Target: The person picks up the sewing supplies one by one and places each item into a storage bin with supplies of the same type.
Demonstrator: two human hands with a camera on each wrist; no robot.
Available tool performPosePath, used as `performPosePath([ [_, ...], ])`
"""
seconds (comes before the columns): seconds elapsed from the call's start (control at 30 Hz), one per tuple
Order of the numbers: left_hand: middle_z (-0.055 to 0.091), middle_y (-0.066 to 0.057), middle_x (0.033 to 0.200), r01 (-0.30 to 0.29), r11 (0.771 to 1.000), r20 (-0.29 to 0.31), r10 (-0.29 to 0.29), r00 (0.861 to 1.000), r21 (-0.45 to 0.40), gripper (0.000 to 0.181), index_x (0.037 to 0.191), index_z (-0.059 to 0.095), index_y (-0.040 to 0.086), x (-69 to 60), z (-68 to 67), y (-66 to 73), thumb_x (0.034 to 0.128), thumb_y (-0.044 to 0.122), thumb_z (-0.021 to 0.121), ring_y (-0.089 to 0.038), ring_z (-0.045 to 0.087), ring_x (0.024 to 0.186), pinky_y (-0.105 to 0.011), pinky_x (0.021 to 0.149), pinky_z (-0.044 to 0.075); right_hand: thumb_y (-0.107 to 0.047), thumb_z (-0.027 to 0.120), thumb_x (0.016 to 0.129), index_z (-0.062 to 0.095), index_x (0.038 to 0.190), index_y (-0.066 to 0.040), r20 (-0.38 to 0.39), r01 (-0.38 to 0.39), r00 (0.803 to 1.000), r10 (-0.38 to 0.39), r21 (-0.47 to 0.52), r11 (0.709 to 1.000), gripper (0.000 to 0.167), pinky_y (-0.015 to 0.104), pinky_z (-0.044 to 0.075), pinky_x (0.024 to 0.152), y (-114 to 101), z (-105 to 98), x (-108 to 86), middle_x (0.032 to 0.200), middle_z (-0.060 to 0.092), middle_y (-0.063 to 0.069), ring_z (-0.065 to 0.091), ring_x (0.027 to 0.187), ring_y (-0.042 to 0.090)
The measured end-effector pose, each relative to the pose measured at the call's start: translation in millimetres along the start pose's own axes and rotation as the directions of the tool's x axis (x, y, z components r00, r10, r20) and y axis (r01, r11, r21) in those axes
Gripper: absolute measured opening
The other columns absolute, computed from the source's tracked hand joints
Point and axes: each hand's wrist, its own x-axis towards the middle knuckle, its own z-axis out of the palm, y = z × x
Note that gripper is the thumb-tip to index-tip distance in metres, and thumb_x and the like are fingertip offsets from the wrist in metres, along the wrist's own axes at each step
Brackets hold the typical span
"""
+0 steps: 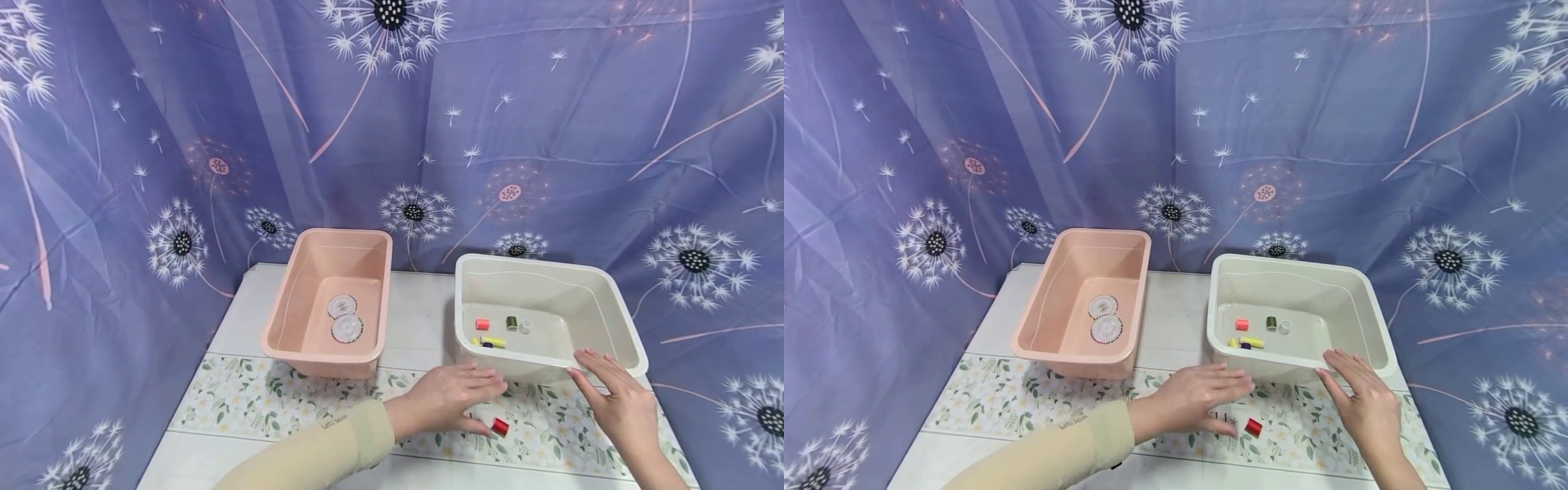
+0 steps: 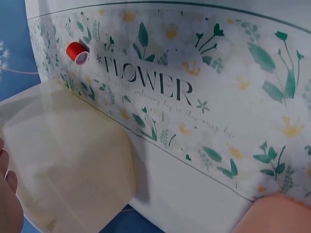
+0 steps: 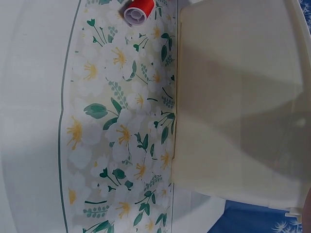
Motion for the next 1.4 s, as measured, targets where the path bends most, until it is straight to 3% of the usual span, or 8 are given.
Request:
performPosePath([
  [0.3, 0.06, 0.008, 0.153, -0.012, 1.0, -0.036, 0.013, 0.999, 0.012, 0.084, 0.152, 0.061, 0.02, 0.9, 18.7, 6.0, 0.0875, 0.073, 0.073, -0.006, 0.052, 0.146, -0.027, 0.131, 0.024, -0.074, 0.047, 0.103, 0.081, 0.112, 0.0, 0.006, -0.008, 1.0, 0.008, -0.013, 1.0, 0.082, 0.002, 0.027, 0.117, -1, 0, 0.1, 0.107, 0.079, 0.023, 0.031, 0.13, -0.033],
  [0.63, 0.058, 0.009, 0.156, 0.016, 1.0, 0.041, -0.016, 0.999, -0.002, 0.084, 0.154, 0.059, 0.021, 2.5, 35.1, 12.0, 0.0905, 0.075, 0.068, -0.005, 0.05, 0.147, -0.025, 0.129, 0.027, -0.074, 0.048, 0.103, 0.081, 0.113, -0.001, 0.013, -0.013, 1.0, 0.014, -0.012, 1.0, 0.081, 0.0, 0.025, 0.115, -1, 0, 0.4, 0.108, 0.078, 0.024, 0.031, 0.13, -0.033],
  [0.87, 0.062, 0.007, 0.152, 0.011, 1.0, 0.03, -0.011, 1.0, -0.011, 0.083, 0.152, 0.061, 0.02, 1.5, 52.4, 13.5, 0.0895, 0.074, 0.071, -0.007, 0.054, 0.144, -0.026, 0.126, 0.037, -0.074, 0.047, 0.103, 0.081, 0.113, 0.0, 0.014, -0.012, 1.0, 0.012, -0.018, 1.0, 0.081, 0.0, 0.025, 0.115, -1, -1, 0.7, 0.107, 0.078, 0.024, 0.031, 0.13, -0.033],
  [1.13, 0.062, 0.006, 0.153, 0.029, 1.0, 0.059, -0.03, 0.998, 0.003, 0.086, 0.153, 0.06, 0.019, -0.1, 67.4, 14.8, 0.0885, 0.075, 0.071, -0.009, 0.056, 0.142, -0.029, 0.123, 0.042, -0.073, 0.05, 0.102, 0.082, 0.113, -0.003, -0.008, -0.007, 1.0, 0.007, -0.01, 1.0, 0.078, 0.002, 0.028, 0.117, 3, 2, -2.1, 0.108, 0.079, 0.021, 0.034, 0.13, -0.031],
  [1.4, 0.057, 0.007, 0.158, 0.069, 0.998, 0.155, -0.066, 0.986, -0.01, 0.09, 0.159, 0.054, 0.022, -2.8, 80.3, 14.8, 0.0891, 0.078, 0.067, -0.009, 0.053, 0.146, -0.027, 0.124, 0.041, -0.073, 0.051, 0.101, 0.082, 0.113, -0.004, -0.015, -0.006, 1.0, 0.006, -0.006, 1.0, 0.077, 0.001, 0.026, 0.116, 4, 3, -3.7, 0.108, 0.08, 0.021, 0.034, 0.129, -0.032],
])
